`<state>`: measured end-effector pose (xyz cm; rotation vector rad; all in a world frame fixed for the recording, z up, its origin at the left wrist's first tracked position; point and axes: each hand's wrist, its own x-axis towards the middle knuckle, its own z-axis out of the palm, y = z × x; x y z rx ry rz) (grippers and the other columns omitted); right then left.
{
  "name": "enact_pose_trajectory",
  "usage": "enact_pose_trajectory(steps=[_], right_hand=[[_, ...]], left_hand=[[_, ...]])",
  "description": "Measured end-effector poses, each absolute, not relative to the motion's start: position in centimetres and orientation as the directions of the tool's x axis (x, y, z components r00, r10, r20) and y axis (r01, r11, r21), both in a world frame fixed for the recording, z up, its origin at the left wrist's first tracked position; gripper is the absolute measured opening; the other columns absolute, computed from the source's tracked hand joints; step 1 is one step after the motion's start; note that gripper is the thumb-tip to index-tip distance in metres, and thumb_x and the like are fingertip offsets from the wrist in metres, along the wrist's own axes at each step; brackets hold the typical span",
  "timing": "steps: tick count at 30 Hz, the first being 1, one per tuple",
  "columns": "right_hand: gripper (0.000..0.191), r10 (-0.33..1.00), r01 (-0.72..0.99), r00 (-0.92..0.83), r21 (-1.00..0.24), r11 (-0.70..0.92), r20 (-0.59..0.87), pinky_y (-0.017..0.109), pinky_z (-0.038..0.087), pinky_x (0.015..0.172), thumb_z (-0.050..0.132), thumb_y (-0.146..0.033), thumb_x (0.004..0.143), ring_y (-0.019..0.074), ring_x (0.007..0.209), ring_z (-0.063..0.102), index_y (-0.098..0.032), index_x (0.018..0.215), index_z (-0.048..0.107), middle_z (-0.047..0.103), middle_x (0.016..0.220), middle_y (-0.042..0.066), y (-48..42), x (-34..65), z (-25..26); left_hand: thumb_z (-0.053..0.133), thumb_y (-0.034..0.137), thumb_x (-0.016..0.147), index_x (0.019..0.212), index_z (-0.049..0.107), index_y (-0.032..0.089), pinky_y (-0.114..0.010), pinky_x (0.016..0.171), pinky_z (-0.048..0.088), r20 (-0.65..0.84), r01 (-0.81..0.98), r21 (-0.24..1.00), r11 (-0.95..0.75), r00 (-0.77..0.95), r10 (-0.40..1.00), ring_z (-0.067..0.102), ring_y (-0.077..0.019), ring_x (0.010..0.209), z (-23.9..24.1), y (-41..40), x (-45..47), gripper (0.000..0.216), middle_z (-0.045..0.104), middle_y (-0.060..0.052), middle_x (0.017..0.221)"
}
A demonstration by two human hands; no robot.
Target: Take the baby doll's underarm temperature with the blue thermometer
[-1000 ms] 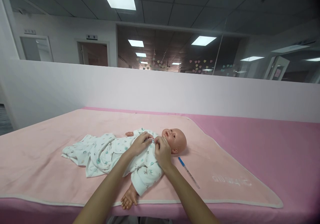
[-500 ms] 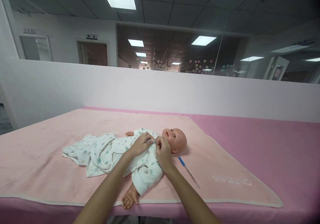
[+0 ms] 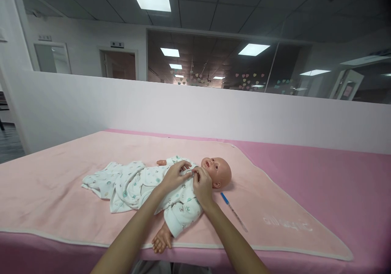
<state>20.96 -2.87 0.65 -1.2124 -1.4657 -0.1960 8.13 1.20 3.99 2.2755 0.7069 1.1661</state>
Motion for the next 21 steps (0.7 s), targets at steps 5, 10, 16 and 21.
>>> enact_pose_trajectory(steps=[5,10,16,21], right_hand=[[0.016,0.554,0.729,0.236,-0.522,0.442,0.798,0.026,0.041,0.066,0.038,-0.013,0.077,0.0152,0.073,0.053,-0.018,0.078,0.054,0.059,0.076,0.003,-2.87,20.95,0.61],[0.018,0.562,0.730,0.211,-0.512,0.454,0.799,0.026,0.040,0.067,0.037,-0.011,0.076,0.0159,0.073,0.053,-0.018,0.074,0.054,0.059,0.074,0.003,-2.89,20.92,0.62],[0.020,0.571,0.740,0.211,-0.511,0.437,0.794,0.026,0.041,0.067,0.036,-0.010,0.076,0.0155,0.073,0.052,-0.018,0.075,0.054,0.058,0.074,0.003,-2.93,20.89,0.68],[0.019,0.562,0.775,0.183,-0.470,0.423,0.807,0.026,0.040,0.065,0.036,-0.009,0.074,0.0155,0.071,0.051,-0.018,0.073,0.053,0.057,0.071,0.003,-2.90,20.87,0.78]], left_hand=[[0.052,0.025,0.073,0.102,0.051,0.022,-0.025,0.066,0.040,0.546,0.223,0.655,-0.722,0.522,0.656,0.054,-0.0148,0.075,4.14,1.08,8.11,0.030,0.060,-0.001,0.080],[0.051,0.024,0.072,0.103,0.049,0.021,-0.024,0.063,0.039,0.536,0.225,0.649,-0.727,0.543,0.646,0.052,-0.0132,0.069,4.13,1.18,8.07,0.031,0.061,0.000,0.079],[0.052,0.024,0.071,0.102,0.049,0.022,-0.025,0.065,0.039,0.539,0.224,0.653,-0.724,0.534,0.651,0.052,-0.0134,0.070,4.11,1.24,8.01,0.031,0.062,0.000,0.080],[0.055,0.026,0.070,0.102,0.050,0.021,-0.026,0.067,0.041,0.524,0.201,0.689,-0.697,0.526,0.670,0.054,-0.0139,0.070,3.97,1.07,8.20,0.032,0.063,-0.001,0.078]])
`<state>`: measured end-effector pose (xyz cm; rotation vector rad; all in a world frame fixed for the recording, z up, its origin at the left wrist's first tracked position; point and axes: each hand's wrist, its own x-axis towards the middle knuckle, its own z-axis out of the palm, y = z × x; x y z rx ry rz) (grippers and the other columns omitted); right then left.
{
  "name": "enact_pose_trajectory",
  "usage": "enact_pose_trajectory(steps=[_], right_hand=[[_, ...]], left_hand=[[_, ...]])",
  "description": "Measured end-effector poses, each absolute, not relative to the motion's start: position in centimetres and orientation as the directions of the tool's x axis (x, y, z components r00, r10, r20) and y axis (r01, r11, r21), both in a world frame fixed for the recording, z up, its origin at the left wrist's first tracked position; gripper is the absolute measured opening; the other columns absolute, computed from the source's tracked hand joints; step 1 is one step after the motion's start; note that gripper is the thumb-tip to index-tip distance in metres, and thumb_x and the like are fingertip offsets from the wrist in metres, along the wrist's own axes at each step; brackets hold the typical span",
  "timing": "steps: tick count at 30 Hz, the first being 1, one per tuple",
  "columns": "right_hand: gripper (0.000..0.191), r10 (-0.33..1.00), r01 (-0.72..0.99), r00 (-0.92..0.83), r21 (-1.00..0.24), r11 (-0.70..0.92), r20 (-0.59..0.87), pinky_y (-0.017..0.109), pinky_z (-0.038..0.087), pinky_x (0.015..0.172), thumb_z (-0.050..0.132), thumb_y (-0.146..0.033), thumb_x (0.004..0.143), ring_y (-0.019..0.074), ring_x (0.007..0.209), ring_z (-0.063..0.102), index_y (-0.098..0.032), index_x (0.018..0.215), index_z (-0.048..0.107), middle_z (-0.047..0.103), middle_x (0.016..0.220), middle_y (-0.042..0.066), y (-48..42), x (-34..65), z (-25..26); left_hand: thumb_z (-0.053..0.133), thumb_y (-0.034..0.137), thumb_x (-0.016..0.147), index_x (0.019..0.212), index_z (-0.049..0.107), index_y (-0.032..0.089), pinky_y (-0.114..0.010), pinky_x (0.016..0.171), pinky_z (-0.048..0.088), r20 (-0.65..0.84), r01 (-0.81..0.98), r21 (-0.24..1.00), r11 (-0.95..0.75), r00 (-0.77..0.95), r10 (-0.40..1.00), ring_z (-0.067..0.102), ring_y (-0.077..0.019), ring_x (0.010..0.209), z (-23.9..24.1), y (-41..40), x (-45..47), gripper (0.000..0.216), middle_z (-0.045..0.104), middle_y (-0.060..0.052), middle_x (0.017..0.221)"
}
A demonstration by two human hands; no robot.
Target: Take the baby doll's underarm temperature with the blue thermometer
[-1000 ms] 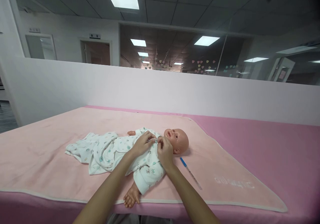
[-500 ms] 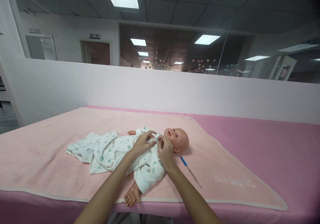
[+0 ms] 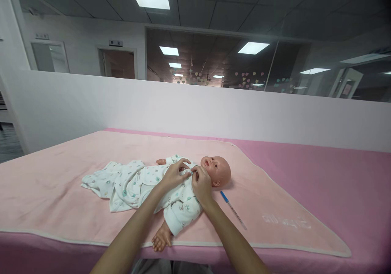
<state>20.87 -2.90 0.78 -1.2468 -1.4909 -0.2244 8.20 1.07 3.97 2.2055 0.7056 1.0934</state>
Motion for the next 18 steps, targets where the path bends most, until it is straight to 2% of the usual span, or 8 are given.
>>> enact_pose_trajectory(steps=[3,6,8,10,12,14,16,18], right_hand=[[0.018,0.564,0.785,0.174,-0.460,0.416,0.807,0.026,0.039,0.064,0.037,-0.009,0.073,0.0157,0.069,0.051,-0.018,0.071,0.052,0.056,0.069,0.002,-2.8,21.0,0.7],[0.019,0.566,0.799,0.166,-0.446,0.402,0.808,0.026,0.040,0.065,0.036,-0.008,0.073,0.0161,0.071,0.051,-0.018,0.073,0.052,0.056,0.071,0.003,-3.1,21.0,0.7],[0.021,0.548,0.827,0.128,-0.394,0.402,0.827,0.028,0.040,0.069,0.036,-0.008,0.074,0.0174,0.077,0.051,-0.018,0.080,0.054,0.058,0.078,0.005,-3.4,20.8,1.0],[0.023,0.520,0.853,0.048,-0.306,0.423,0.853,0.032,0.038,0.076,0.038,-0.009,0.074,0.0194,0.086,0.050,-0.018,0.086,0.055,0.058,0.088,0.006,-3.8,20.4,1.4],[0.022,0.509,0.857,-0.064,-0.214,0.469,0.858,0.035,0.036,0.082,0.041,-0.010,0.073,0.0206,0.091,0.048,-0.019,0.086,0.056,0.058,0.096,0.006,-3.9,19.9,2.0],[0.018,0.524,0.838,-0.170,-0.157,0.522,0.835,0.036,0.034,0.084,0.044,-0.010,0.070,0.0203,0.091,0.047,-0.019,0.080,0.056,0.058,0.096,0.005,-3.6,19.3,2.6],[0.015,0.544,0.819,-0.230,-0.143,0.557,0.807,0.035,0.034,0.083,0.046,-0.009,0.067,0.0193,0.088,0.047,-0.019,0.072,0.055,0.058,0.090,0.004,-2.9,18.8,3.1],[0.013,0.557,0.806,-0.242,-0.155,0.571,0.794,0.035,0.034,0.081,0.047,-0.008,0.065,0.0187,0.086,0.047,-0.018,0.068,0.054,0.058,0.085,0.004,-2.2,18.5,3.3]], left_hand=[[0.059,0.028,0.068,0.101,0.051,0.020,-0.026,0.068,0.042,0.502,0.116,0.769,-0.628,0.497,0.707,0.055,-0.0137,0.070,4.0,1.4,8.3,0.035,0.063,-0.001,0.076],[0.059,0.030,0.068,0.098,0.053,0.017,-0.026,0.069,0.043,0.462,-0.081,0.879,-0.469,0.380,0.801,0.055,-0.0121,0.069,4.4,2.6,7.5,0.033,0.061,-0.002,0.077],[0.055,0.032,0.070,0.096,0.054,0.017,-0.026,0.067,0.044,0.419,-0.241,0.900,-0.364,0.243,0.875,0.053,-0.0101,0.066,4.5,3.5,6.2,0.031,0.059,-0.002,0.079],[0.054,0.035,0.071,0.095,0.053,0.017,-0.025,0.065,0.043,0.383,-0.304,0.897,-0.322,0.166,0.909,0.052,-0.0089,0.062,4.6,4.2,4.7,0.030,0.057,-0.001,0.078],[0.055,0.035,0.070,0.089,0.056,0.016,-0.024,0.063,0.042,0.375,-0.207,0.920,-0.334,0.209,0.903,0.050,-0.0091,0.060,4.4,4.3,3.4,0.027,0.056,0.000,0.072],[0.055,0.035,0.070,0.077,0.059,0.015,-0.025,0.065,0.040,0.383,-0.039,0.918,-0.396,0.348,0.855,0.049,-0.0109,0.063,4.3,3.9,2.6,0.022,0.056,-0.001,0.068],[0.054,0.036,0.072,0.068,0.061,0.014,-0.026,0.072,0.039,0.410,0.081,0.862,-0.500,0.470,0.782,0.050,-0.0139,0.072,4.2,3.3,2.4,0.024,0.057,-0.002,0.069],[0.053,0.038,0.073,0.069,0.063,0.014,-0.026,0.072,0.038,0.420,0.126,0.821,-0.556,0.527,0.739,0.049,-0.0154,0.076,4.1,2.9,2.5,0.026,0.058,-0.003,0.072]])
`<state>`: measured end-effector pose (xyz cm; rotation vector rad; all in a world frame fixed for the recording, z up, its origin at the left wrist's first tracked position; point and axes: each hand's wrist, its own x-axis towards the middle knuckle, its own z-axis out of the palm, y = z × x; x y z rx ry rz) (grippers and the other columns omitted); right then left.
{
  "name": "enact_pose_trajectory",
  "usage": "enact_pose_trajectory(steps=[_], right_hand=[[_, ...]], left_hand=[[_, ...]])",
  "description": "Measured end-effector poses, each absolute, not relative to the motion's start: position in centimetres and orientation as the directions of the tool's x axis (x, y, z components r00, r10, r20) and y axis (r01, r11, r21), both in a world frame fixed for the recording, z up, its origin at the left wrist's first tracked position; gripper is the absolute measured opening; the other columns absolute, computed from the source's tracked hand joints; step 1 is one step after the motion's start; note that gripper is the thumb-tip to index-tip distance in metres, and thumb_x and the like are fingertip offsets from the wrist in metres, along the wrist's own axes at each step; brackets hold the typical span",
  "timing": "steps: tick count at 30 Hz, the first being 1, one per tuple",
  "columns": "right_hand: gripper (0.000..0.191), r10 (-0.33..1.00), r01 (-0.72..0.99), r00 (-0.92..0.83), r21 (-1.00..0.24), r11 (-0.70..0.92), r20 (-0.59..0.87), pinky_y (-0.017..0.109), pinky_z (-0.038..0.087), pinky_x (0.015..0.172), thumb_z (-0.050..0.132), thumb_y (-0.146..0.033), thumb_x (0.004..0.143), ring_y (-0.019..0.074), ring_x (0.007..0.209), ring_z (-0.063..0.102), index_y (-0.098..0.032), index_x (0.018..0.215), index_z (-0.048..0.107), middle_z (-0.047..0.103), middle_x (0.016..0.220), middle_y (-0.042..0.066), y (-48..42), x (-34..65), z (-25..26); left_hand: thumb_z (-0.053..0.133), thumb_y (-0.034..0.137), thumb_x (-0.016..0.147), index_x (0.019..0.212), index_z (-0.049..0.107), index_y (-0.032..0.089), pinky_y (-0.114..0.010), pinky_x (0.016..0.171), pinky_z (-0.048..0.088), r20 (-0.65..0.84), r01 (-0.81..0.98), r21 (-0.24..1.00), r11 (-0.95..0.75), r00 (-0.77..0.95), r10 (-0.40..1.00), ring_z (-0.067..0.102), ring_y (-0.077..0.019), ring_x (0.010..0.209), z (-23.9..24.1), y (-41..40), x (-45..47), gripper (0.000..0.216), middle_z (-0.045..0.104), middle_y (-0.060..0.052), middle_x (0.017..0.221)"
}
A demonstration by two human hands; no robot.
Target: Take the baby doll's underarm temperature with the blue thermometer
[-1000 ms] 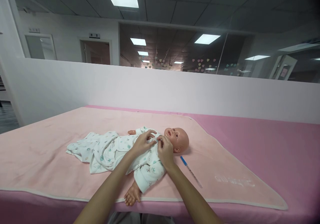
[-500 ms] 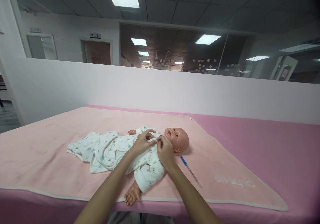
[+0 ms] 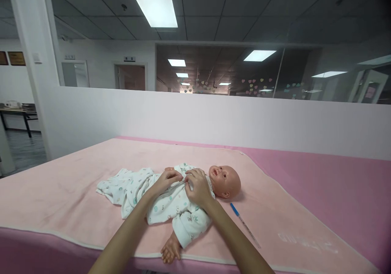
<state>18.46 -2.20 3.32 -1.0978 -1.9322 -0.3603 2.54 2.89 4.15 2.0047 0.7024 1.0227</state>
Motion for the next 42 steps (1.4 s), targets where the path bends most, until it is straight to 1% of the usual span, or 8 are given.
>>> enact_pose_trajectory(steps=[3,6,11,15,19,28,37,42], right_hand=[[0.013,0.565,0.794,-0.226,-0.186,0.579,0.794,0.033,0.035,0.080,0.047,-0.007,0.063,0.0179,0.084,0.047,-0.018,0.066,0.054,0.058,0.083,0.003,-1.5,18.3,3.2],[0.017,0.554,0.786,-0.195,-0.209,0.582,0.809,0.033,0.034,0.079,0.046,-0.006,0.063,0.0178,0.084,0.047,-0.019,0.069,0.056,0.058,0.085,0.003,-1.5,18.6,2.7],[0.019,0.573,0.755,-0.213,-0.238,0.611,0.792,0.032,0.034,0.078,0.048,-0.008,0.065,0.0180,0.085,0.047,-0.020,0.075,0.058,0.057,0.087,0.003,-2.0,19.0,2.2],[0.014,0.607,0.737,-0.198,-0.292,0.610,0.770,0.030,0.035,0.073,0.047,-0.008,0.063,0.0169,0.079,0.047,-0.019,0.071,0.051,0.056,0.079,0.002,-2.1,19.0,2.3],[0.012,0.601,0.731,-0.152,-0.320,0.602,0.785,0.028,0.035,0.070,0.046,-0.008,0.064,0.0160,0.075,0.046,-0.019,0.070,0.046,0.053,0.073,0.001,-2.2,18.9,2.3],[0.008,0.538,0.745,-0.062,-0.320,0.585,0.841,0.029,0.035,0.069,0.047,-0.012,0.073,0.0159,0.073,0.048,-0.019,0.072,0.052,0.055,0.071,0.002,-2.2,18.8,1.9],[0.014,0.543,0.758,-0.107,-0.285,0.587,0.833,0.029,0.037,0.069,0.047,-0.009,0.071,0.0161,0.073,0.050,-0.020,0.075,0.057,0.058,0.071,0.002,-2.0,18.8,1.8],[0.020,0.530,0.732,-0.151,-0.266,0.628,0.834,0.030,0.037,0.070,0.046,-0.006,0.069,0.0169,0.076,0.050,-0.020,0.078,0.057,0.059,0.074,0.002,-2.2,18.8,1.8]], left_hand=[[0.055,0.040,0.070,0.077,0.065,0.014,-0.025,0.061,0.036,0.385,0.152,0.830,-0.537,0.539,0.749,0.047,-0.0129,0.065,4.3,2.7,2.8,0.029,0.056,-0.003,0.069],[0.057,0.041,0.069,0.079,0.066,0.013,-0.023,0.057,0.032,0.382,0.169,0.829,-0.533,0.524,0.761,0.042,-0.0105,0.059,4.4,2.7,2.9,0.030,0.052,-0.001,0.063],[0.058,0.039,0.070,0.088,0.066,0.013,-0.022,0.057,0.031,0.369,0.175,0.824,-0.539,0.556,0.745,0.039,-0.0101,0.061,4.4,2.5,2.8,0.032,0.047,0.000,0.064],[0.059,0.039,0.070,0.091,0.065,0.014,-0.022,0.056,0.031,0.344,0.196,0.823,-0.534,0.576,0.741,0.038,-0.0095,0.061,4.2,2.4,2.7,0.034,0.044,0.002,0.063],[0.060,0.036,0.069,0.093,0.065,0.015,-0.022,0.058,0.033,0.357,0.220,0.798,-0.561,0.579,0.733,0.040,-0.0096,0.062,4.1,2.2,2.7,0.032,0.047,0.002,0.064],[0.058,0.033,0.069,0.091,0.066,0.015,-0.023,0.060,0.035,0.344,0.242,0.799,-0.551,0.567,0.748,0.043,-0.0111,0.065,4.1,1.9,2.6,0.030,0.049,0.000,0.066],[0.068,0.035,0.060,0.090,0.067,0.018,-0.023,0.064,0.037,0.383,0.252,0.759,-0.600,0.573,0.724,0.045,-0.0125,0.070,4.0,2.1,2.7,0.035,0.056,-0.001,0.074],[0.063,0.034,0.065,0.089,0.067,0.017,-0.022,0.060,0.036,0.377,0.243,0.777,-0.580,0.558,0.739,0.044,-0.0107,0.064,3.7,2.3,2.8,0.030,0.052,0.000,0.066]])
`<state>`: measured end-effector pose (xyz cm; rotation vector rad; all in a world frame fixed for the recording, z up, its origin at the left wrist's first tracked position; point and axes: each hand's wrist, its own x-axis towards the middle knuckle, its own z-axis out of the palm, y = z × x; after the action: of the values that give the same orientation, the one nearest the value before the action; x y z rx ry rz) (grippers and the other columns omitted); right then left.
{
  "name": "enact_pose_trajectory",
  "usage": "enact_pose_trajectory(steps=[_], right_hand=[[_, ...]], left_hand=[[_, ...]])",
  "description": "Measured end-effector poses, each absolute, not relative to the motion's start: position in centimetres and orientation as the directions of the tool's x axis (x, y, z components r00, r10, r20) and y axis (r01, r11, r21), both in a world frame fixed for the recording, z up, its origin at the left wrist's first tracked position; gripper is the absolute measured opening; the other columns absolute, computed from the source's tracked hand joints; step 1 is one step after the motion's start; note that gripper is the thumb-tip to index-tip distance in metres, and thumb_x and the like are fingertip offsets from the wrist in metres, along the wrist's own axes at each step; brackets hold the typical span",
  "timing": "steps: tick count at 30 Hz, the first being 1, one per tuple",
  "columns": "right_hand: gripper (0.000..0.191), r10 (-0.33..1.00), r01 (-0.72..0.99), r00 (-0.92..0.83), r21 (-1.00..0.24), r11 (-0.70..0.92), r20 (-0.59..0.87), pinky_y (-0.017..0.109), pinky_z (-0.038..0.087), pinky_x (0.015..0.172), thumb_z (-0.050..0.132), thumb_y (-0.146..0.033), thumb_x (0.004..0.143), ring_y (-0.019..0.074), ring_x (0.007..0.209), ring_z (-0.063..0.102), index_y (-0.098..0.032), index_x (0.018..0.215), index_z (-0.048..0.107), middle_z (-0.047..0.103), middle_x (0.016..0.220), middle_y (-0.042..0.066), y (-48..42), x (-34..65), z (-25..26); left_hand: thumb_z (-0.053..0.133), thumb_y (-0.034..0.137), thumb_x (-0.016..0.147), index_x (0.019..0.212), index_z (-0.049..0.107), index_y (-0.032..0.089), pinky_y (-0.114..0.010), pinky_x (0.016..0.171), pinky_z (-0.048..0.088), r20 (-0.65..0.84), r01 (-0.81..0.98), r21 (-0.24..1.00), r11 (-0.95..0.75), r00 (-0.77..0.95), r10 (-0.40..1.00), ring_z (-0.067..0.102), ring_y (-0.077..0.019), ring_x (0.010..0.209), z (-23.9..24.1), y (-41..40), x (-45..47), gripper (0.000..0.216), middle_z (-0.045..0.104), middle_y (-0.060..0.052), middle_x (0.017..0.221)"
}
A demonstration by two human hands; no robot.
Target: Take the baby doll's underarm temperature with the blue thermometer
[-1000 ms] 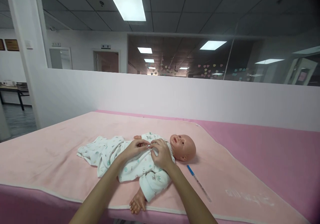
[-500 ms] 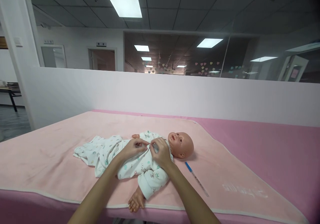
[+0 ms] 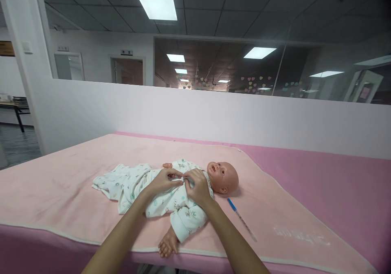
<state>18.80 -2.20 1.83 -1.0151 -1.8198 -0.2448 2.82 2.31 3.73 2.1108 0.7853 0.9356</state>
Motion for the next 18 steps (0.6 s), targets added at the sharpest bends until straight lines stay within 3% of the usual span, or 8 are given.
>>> enact_pose_trajectory(steps=[7,18], right_hand=[[0.020,0.533,0.705,-0.145,-0.291,0.647,0.833,0.030,0.037,0.070,0.046,-0.007,0.071,0.0166,0.074,0.051,-0.020,0.078,0.058,0.060,0.074,0.002,-2.15,18.74,1.88],[0.022,0.482,0.746,-0.162,-0.213,0.631,0.861,0.030,0.038,0.068,0.042,-0.010,0.077,0.0164,0.074,0.053,-0.020,0.085,0.059,0.061,0.075,0.003,-2.43,18.65,1.91]], left_hand=[[0.059,0.034,0.068,0.091,0.068,0.014,-0.022,0.054,0.030,0.377,0.234,0.786,-0.572,0.553,0.743,0.037,-0.0087,0.057,3.43,2.75,2.63,0.031,0.039,0.003,0.058],[0.059,0.044,0.068,0.088,0.068,0.014,-0.022,0.054,0.029,0.386,0.215,0.789,-0.575,0.555,0.737,0.036,-0.0092,0.057,3.81,2.20,2.73,0.037,0.038,0.003,0.057]])
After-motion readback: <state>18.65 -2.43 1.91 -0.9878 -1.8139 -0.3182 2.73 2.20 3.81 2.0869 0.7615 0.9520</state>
